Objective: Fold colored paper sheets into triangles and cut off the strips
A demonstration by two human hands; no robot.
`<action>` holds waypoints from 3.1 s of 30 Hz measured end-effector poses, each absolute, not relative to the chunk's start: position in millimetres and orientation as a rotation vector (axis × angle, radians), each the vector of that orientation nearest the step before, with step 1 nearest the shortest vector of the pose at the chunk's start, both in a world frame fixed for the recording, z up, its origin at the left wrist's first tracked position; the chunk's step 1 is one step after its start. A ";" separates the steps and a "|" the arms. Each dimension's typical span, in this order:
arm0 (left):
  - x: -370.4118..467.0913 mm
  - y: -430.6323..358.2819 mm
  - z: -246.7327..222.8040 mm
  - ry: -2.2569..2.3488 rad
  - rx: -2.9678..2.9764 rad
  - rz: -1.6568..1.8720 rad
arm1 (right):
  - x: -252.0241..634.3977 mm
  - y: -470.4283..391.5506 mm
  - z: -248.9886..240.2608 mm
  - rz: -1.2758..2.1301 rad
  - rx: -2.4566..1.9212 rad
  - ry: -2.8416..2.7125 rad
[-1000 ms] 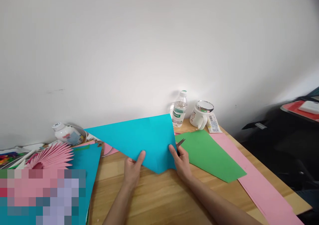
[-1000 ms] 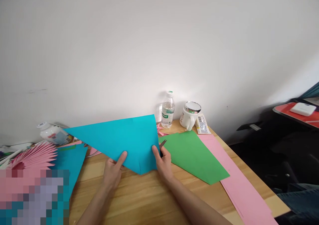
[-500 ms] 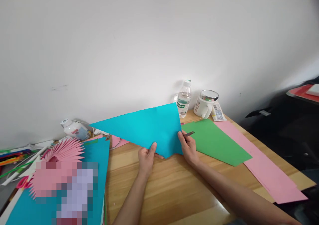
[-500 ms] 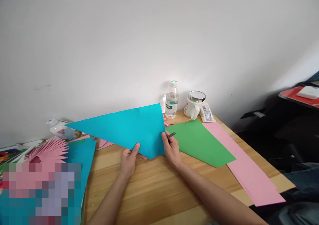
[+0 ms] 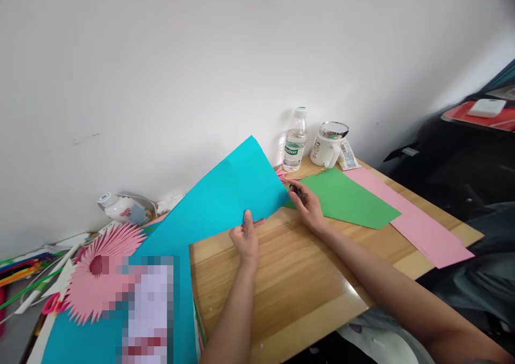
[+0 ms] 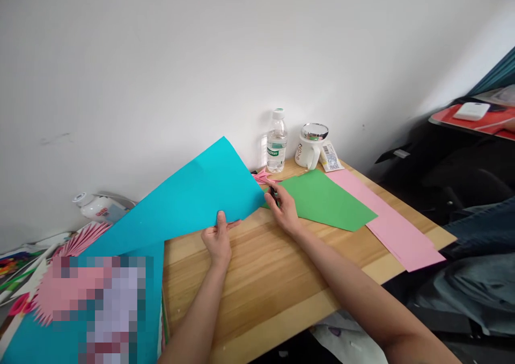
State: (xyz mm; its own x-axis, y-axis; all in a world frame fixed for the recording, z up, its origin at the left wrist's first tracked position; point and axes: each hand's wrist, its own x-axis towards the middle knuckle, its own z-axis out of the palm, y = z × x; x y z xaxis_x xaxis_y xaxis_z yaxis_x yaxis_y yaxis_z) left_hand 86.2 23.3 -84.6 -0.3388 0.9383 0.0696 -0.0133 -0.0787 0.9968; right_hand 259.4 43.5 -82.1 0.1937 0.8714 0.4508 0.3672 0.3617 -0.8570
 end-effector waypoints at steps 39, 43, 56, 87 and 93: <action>90.2 18.4 -55.1 1.222 0.969 1.772 | 232.3 22.9 -75.5 1.184 -0.867 -0.777; 91.7 16.4 -57.5 1.178 0.961 1.700 | 240.4 27.1 -72.0 1.191 -0.910 -0.796; 91.8 17.4 -58.9 1.028 0.811 1.542 | 241.4 24.5 -67.7 1.177 -1.092 -0.948; 72.5 29.7 -43.5 1.155 0.957 1.734 | 240.0 13.2 -60.1 1.144 -0.897 -0.982; 75.4 19.1 -11.4 1.278 1.304 1.722 | 218.0 0.1 -59.5 1.303 -0.810 -0.859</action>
State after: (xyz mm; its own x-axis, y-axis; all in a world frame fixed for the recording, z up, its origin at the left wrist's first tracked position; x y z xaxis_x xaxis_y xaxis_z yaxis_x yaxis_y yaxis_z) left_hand 75.4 19.1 -11.4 -0.3190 0.8835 0.3430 0.0726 -0.3381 0.9383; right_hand 218.0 0.1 -59.5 0.0653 0.9951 0.0748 -0.4610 0.0966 -0.8821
